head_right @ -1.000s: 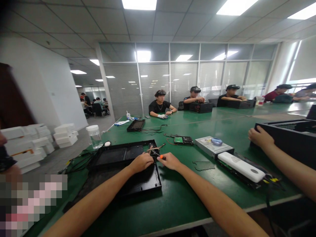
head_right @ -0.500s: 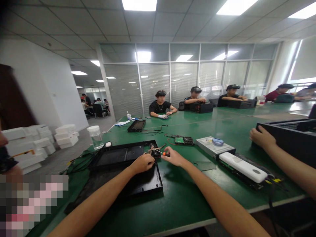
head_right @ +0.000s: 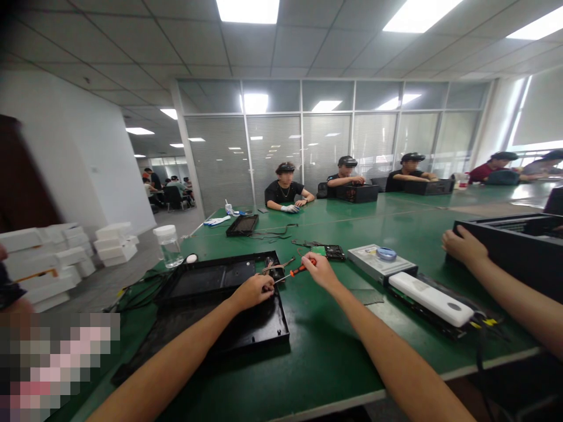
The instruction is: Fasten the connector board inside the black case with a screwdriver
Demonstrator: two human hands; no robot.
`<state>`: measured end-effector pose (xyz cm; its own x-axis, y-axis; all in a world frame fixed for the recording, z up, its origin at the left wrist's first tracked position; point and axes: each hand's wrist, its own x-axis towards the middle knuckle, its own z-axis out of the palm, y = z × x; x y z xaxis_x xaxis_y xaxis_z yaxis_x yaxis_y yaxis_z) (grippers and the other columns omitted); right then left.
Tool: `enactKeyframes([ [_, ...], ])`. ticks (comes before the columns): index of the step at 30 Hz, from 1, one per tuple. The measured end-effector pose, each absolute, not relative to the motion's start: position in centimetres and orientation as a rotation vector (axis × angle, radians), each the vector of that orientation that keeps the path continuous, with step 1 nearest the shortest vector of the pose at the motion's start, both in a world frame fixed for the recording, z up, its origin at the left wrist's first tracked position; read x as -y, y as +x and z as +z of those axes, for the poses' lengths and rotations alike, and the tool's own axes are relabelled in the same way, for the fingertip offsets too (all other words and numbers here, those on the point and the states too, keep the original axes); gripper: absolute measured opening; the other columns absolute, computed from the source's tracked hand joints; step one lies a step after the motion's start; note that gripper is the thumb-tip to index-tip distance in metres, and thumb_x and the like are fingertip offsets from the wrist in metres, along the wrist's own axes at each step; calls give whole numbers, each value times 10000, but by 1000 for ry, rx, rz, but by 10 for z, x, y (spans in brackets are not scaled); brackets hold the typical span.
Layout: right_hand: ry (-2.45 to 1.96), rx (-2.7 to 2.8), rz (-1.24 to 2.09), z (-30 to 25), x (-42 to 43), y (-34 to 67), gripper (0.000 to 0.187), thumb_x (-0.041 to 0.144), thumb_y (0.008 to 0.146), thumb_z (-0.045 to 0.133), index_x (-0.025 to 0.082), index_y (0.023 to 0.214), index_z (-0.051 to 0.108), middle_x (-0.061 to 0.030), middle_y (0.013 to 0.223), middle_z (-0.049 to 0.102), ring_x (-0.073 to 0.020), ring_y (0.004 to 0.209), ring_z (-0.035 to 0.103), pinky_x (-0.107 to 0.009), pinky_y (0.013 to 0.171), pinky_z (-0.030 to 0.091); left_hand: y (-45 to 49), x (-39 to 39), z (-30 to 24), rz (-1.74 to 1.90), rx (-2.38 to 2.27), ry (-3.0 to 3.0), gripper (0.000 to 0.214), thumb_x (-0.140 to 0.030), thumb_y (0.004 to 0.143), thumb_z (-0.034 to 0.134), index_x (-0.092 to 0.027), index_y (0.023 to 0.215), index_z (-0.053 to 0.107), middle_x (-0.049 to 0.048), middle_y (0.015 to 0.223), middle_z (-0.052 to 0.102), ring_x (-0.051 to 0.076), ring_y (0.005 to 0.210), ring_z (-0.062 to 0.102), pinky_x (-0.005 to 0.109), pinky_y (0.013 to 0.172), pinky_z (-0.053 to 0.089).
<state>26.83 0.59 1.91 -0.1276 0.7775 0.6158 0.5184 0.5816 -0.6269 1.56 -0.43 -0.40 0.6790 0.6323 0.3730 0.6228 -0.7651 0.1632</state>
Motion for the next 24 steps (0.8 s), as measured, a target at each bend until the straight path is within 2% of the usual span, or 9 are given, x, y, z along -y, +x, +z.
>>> enactKeyframes([
  [4, -1083, 1909, 210, 18, 0, 261, 268, 363, 784, 422, 161, 654, 541, 12, 568, 488, -110, 535, 427, -223, 523, 320, 16, 6, -2, 656, -1076, 2859, 120, -160, 746, 552, -179, 862, 530, 7, 859, 630, 146, 839, 563, 311, 899, 328],
  [9, -1141, 1973, 169, 19, 1, 262, 255, 347, 782, 420, 166, 677, 567, 7, 584, 529, -121, 551, 454, -223, 530, 325, 17, 8, -2, 641, -1079, 2876, 131, -156, 738, 556, -177, 866, 542, 13, 851, 628, 147, 832, 559, 287, 868, 348],
  [24, -1138, 1985, 152, 22, 2, 264, 270, 356, 783, 409, 169, 650, 553, 7, 574, 514, -124, 555, 449, -223, 539, 320, 16, 7, -1, 614, -1068, 2983, 114, -194, 777, 502, -198, 838, 598, 9, 802, 615, 148, 794, 536, 262, 816, 364],
])
